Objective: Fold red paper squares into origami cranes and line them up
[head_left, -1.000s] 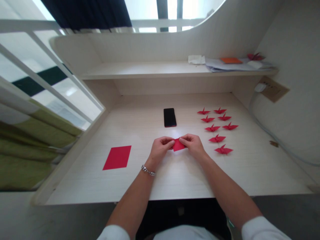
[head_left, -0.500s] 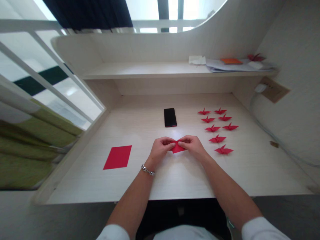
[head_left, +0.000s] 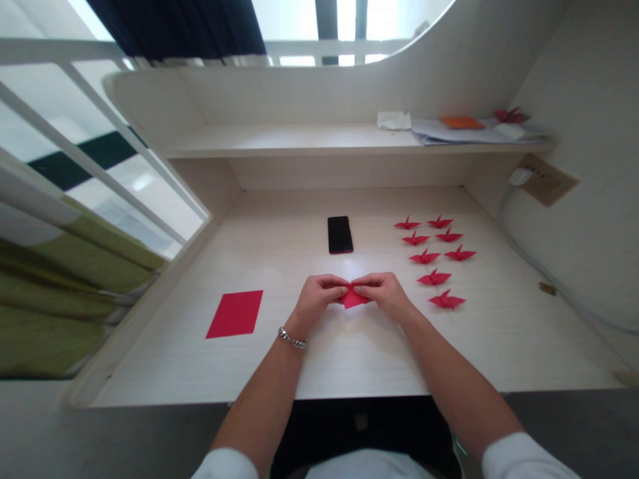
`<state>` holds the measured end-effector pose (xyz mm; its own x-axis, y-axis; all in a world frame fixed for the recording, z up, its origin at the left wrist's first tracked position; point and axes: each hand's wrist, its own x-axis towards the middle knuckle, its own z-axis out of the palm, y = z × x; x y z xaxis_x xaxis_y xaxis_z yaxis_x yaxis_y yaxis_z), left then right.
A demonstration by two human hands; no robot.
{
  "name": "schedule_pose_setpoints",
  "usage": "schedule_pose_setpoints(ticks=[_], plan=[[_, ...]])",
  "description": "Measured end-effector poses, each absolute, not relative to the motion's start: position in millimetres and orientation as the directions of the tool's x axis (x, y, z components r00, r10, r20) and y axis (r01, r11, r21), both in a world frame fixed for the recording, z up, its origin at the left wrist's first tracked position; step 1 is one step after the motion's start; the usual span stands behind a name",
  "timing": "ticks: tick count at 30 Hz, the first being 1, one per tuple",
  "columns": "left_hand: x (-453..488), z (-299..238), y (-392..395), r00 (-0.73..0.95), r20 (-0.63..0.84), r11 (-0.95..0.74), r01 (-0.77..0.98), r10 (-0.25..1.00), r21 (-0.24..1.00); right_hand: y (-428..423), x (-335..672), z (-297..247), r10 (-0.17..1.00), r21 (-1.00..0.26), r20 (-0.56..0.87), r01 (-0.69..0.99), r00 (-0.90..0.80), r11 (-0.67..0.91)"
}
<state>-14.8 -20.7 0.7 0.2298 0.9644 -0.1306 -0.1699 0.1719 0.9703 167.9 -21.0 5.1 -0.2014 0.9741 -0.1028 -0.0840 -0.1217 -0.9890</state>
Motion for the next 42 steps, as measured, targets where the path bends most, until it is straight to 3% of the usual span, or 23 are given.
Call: schedule_pose_setpoints(ticks=[11, 17, 25, 37, 42], plan=[[-13.7, 1.9, -21.6, 0.221, -0.084, 0.119, -0.15, 0.972, 0.982, -21.5, 169.1, 2.6, 0.977, -0.993, -0.063, -0.082, -0.205, -0.081], [-14.4, 3.1, -20.8, 0.22, -0.103, 0.145, -0.186, 0.97, 0.972, -22.0, 167.6, 3.2, 0.965, -0.976, -0.122, -0.151, -0.233, -0.16], [-14.5, 4.3, -21.0, 0.227, -0.113, 0.166, -0.23, 0.967, 0.959, -22.5, 167.3, 2.8, 0.965, -0.971, -0.108, -0.184, -0.24, -0.154], [-20.3, 7.4, -18.8, 0.275, -0.155, 0.239, -0.304, 0.949, 0.922, -22.4, 168.9, 6.7, 0.977, -0.983, -0.082, -0.148, -0.198, -0.112], [-18.3, 8.2, -21.2, 0.245, -0.111, 0.175, -0.257, 0.963, 0.95, -21.4, 169.7, 5.1, 0.982, -0.993, -0.039, -0.106, -0.183, -0.059]])
